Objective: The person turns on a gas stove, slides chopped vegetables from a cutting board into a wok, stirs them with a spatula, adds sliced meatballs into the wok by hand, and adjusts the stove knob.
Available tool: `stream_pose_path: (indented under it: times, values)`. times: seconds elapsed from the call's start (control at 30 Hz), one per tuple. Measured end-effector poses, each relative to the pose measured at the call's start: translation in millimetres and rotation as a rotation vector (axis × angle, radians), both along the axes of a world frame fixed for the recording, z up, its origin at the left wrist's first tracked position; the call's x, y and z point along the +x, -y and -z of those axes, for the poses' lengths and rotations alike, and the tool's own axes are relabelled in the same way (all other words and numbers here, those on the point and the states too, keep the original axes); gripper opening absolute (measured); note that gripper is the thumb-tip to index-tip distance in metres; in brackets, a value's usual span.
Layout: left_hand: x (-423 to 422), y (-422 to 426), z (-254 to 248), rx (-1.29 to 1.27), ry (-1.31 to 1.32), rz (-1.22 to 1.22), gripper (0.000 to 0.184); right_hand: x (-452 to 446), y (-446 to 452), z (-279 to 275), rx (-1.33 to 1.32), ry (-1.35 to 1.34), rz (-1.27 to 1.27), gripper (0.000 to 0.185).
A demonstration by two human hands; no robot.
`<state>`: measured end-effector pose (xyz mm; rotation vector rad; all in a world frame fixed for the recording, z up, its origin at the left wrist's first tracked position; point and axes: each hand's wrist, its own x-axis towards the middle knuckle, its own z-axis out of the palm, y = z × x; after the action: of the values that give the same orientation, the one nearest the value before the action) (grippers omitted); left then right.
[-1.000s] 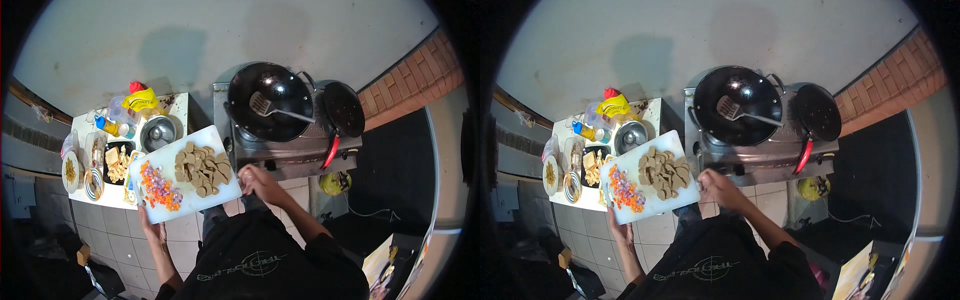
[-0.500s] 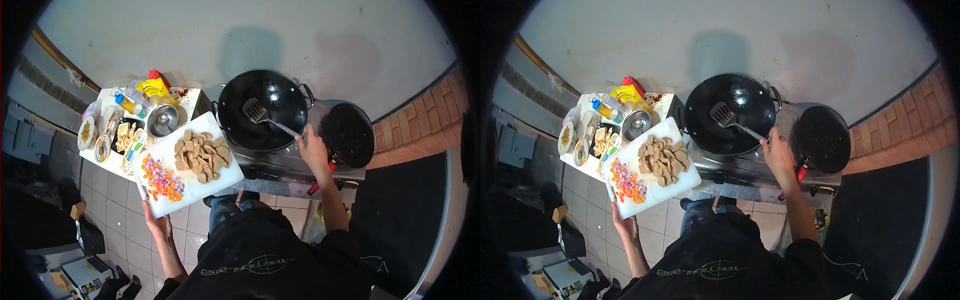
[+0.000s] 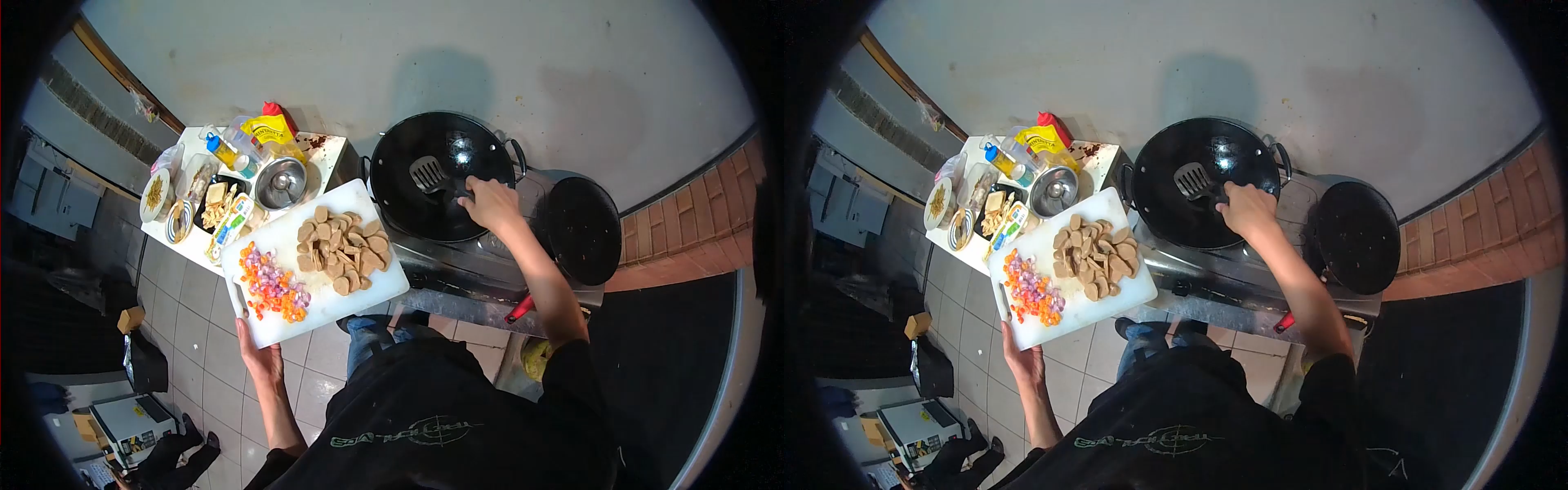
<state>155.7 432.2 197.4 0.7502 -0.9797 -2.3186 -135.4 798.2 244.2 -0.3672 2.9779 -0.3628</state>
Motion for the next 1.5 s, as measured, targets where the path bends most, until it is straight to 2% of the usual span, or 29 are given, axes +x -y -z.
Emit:
stream_pose_path:
  times: [0.17, 0.43, 0.57, 0.87, 0.97, 1.13, 1.27, 1.3, 1.37, 1.43, 1.5]
  values:
    - [-4, -1, -3, 0.008, -0.008, -0.017, 0.040, -24, 0, 19, 0.025, -0.011, -0.106, 0.025]
    - [-2, 9, 8, 0.042, 0.001, -0.046, 0.042, -19, -24, -24, 0.082, -0.125, -0.170, 0.019]
    - [-4, 12, 13, 0.017, -0.016, -0.026, 0.043, -14, -37, -54, 0.153, -0.069, -0.212, 0.018]
    - [-10, 10, 13, 0.027, -0.031, -0.020, 0.039, -12, -17, -41, 0.295, -0.028, -0.367, 0.019]
    - [-11, 12, 16, 0.039, -0.029, -0.030, 0.039, -27, -18, -25, 0.353, -0.158, -0.310, 0.015]
    - [-18, 2, 5, 0.033, -0.058, -0.057, 0.041, -33, -26, -42, 0.550, -0.123, -0.265, 0.013]
    - [-16, 2, 10, 0.056, -0.046, -0.077, 0.041, -14, -14, -62, 0.440, 0.019, -0.354, 0.015]
    - [-16, 3, 11, 0.063, -0.057, -0.060, 0.041, -17, -12, -56, 0.440, 0.018, -0.347, 0.015]
    - [-19, 2, 11, 0.059, -0.055, -0.074, 0.042, -28, -11, -33, 0.237, -0.046, -0.345, 0.015]
    - [-19, 2, 10, 0.056, -0.049, -0.093, 0.042, -30, -9, -30, 0.246, -0.109, -0.345, 0.014]
    - [-22, 3, 6, 0.038, -0.057, -0.047, 0.039, -33, -9, -32, 0.439, -0.149, -0.283, 0.014]
